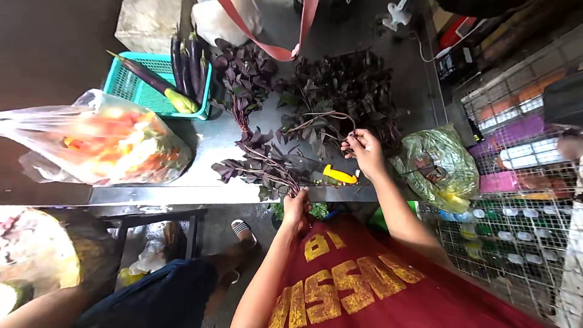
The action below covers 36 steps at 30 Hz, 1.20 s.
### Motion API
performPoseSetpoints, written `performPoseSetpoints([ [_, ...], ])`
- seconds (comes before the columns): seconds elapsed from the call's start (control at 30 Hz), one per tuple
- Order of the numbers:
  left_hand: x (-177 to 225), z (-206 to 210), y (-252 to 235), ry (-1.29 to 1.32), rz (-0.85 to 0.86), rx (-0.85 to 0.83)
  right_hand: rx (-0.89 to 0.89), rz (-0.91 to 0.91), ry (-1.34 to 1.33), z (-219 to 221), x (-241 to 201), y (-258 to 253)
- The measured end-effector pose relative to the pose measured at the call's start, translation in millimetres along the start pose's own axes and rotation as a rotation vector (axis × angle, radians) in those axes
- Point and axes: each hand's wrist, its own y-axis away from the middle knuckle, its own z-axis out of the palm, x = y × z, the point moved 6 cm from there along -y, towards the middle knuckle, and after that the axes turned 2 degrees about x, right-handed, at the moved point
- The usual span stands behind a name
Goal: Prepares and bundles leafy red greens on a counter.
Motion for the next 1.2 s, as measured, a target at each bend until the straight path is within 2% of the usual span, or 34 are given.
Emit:
performPoseSetpoints([
  [0.17,15,23,8,-0.024,-0.017,-0.058,-0.002,0.004,-0.105,12,-8,23],
  [0.33,-1,29,6,-0.023,-0.076,-0.09,-0.06,-0.101,-0.165,25,-40,35],
  [0.43,-5,32,9,0.046,-0.092,-0.208,-0.065,-0.165,-0.337,35,-56,31],
  [0.5,-9,33,11,0.125,-0.1,-0.317,-0.088,-0.129,-0.408,45,-61,33],
  [0.6,-17,32,10,0.22,-0.121,-0.429,-0.145,0.023,-0.374,70,-44,42],
  [0.67,-22,32,7,0.224,-0.145,-0.448,-0.237,0.247,-0.208,86,-9,59],
  [0.73,-24,31,6,0.19,-0.157,-0.396,-0.301,0.513,-0.091,95,36,80],
  [0.8,-24,32,4,0.16,-0.165,-0.311,-0.273,0.648,-0.042,92,65,91],
  [0.87,-28,33,5,0.193,-0.18,-0.301,-0.228,0.634,0.014,84,75,97],
  [0.97,-28,33,11,0.31,-0.146,-0.427,-0.195,0.541,0.081,75,72,100],
  [1.1,-15,38,21,0.296,-0.063,-0.551,-0.219,0.294,0.19,80,49,106],
  [1.2,-12,41,22,0.251,-0.048,-0.494,-0.267,0.11,0.292,85,42,117],
])
